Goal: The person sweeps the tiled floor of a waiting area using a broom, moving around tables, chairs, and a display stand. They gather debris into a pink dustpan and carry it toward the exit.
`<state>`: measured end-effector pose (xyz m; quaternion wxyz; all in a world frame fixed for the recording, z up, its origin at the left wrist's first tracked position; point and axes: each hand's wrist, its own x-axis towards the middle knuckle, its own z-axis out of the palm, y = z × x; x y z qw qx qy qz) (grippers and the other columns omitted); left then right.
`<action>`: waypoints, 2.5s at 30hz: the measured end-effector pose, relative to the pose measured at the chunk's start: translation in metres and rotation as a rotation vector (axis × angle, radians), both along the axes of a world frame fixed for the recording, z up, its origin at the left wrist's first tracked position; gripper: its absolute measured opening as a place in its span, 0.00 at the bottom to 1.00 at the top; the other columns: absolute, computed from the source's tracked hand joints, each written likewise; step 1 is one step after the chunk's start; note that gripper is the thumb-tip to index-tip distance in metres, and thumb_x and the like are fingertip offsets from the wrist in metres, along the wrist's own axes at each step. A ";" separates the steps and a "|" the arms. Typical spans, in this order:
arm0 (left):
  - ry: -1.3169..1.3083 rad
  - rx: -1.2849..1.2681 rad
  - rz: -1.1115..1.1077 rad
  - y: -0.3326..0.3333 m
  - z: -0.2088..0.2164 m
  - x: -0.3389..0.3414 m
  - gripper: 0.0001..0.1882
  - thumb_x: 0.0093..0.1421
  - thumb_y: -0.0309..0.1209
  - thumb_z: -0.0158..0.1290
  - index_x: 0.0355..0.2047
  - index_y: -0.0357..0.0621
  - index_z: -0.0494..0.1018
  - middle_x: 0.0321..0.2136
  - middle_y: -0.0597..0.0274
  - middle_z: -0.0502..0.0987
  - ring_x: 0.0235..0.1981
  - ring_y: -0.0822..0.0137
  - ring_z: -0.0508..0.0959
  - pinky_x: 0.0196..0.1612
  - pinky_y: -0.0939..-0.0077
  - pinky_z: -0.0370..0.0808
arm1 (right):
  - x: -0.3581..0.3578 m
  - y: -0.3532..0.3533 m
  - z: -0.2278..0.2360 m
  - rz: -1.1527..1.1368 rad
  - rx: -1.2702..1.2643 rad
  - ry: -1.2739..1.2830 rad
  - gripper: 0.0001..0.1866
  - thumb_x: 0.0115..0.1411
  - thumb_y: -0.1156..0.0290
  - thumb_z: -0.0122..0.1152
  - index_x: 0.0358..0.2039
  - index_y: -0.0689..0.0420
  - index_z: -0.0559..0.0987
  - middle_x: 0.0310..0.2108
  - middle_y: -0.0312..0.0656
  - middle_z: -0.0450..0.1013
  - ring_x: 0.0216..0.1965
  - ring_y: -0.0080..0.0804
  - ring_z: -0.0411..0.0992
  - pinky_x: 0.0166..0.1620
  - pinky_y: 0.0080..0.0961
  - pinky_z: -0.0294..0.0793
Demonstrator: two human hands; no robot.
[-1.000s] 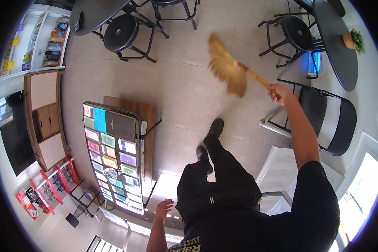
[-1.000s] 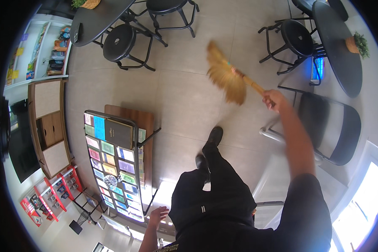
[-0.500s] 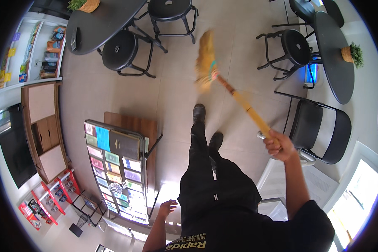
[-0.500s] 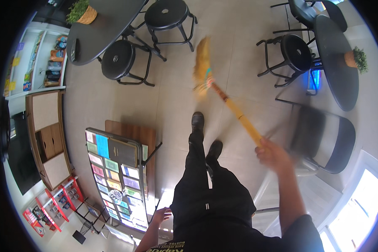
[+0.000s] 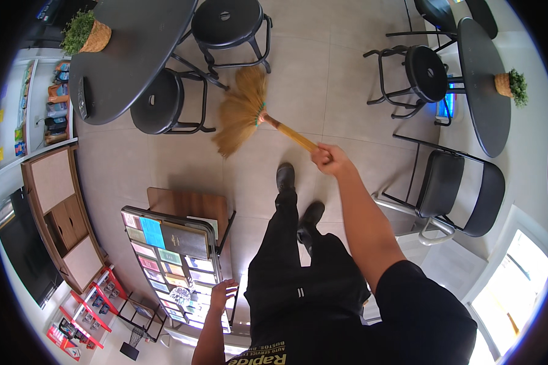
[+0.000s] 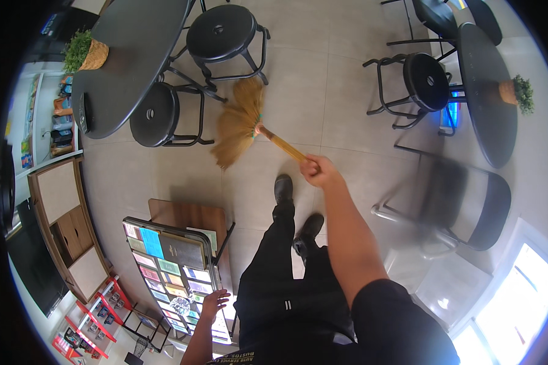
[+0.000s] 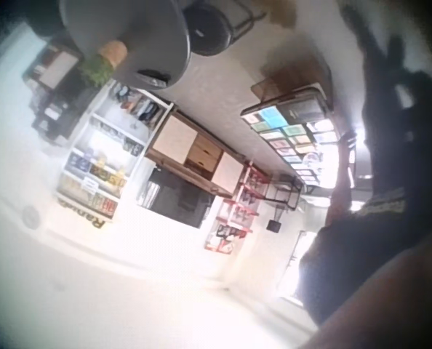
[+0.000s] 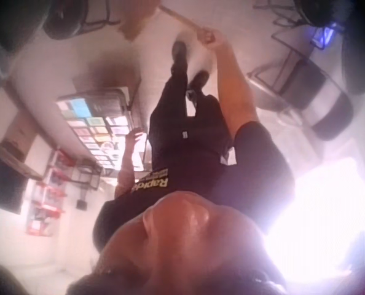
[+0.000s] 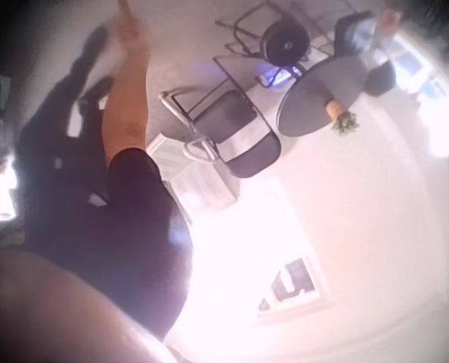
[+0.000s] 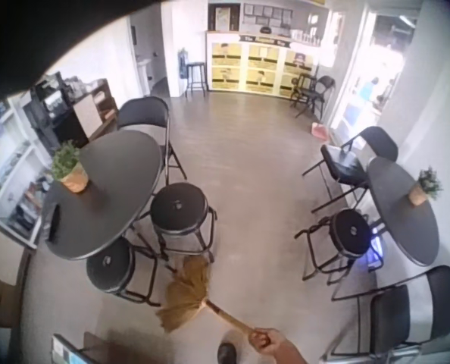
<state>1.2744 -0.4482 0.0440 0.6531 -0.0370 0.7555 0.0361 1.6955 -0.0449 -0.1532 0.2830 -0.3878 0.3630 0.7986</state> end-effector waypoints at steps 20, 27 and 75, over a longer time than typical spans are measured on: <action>0.114 -0.054 -0.043 0.038 0.027 0.041 0.21 0.68 0.42 0.42 0.50 0.40 0.76 0.44 0.56 0.82 0.44 0.62 0.80 0.48 0.65 0.73 | 0.177 0.296 0.047 0.717 0.502 -1.118 0.08 0.65 0.69 0.52 0.28 0.54 0.72 0.18 0.34 0.67 0.13 0.21 0.63 0.13 0.21 0.61; 0.090 -0.080 -0.148 0.089 0.028 0.085 0.23 0.67 0.41 0.43 0.52 0.39 0.76 0.45 0.57 0.82 0.44 0.63 0.80 0.46 0.68 0.75 | 0.211 0.288 0.064 0.504 0.682 -1.055 0.09 0.67 0.68 0.52 0.44 0.57 0.74 0.19 0.35 0.67 0.14 0.23 0.63 0.17 0.25 0.64; -0.092 0.223 -1.533 0.513 -0.085 0.154 0.23 0.68 0.43 0.51 0.57 0.43 0.71 0.52 0.59 0.76 0.48 0.64 0.77 0.47 0.69 0.75 | 0.048 -0.318 0.220 0.605 -0.250 -1.243 0.34 0.53 0.72 0.65 0.63 0.55 0.70 0.46 0.55 0.77 0.48 0.52 0.76 0.53 0.38 0.73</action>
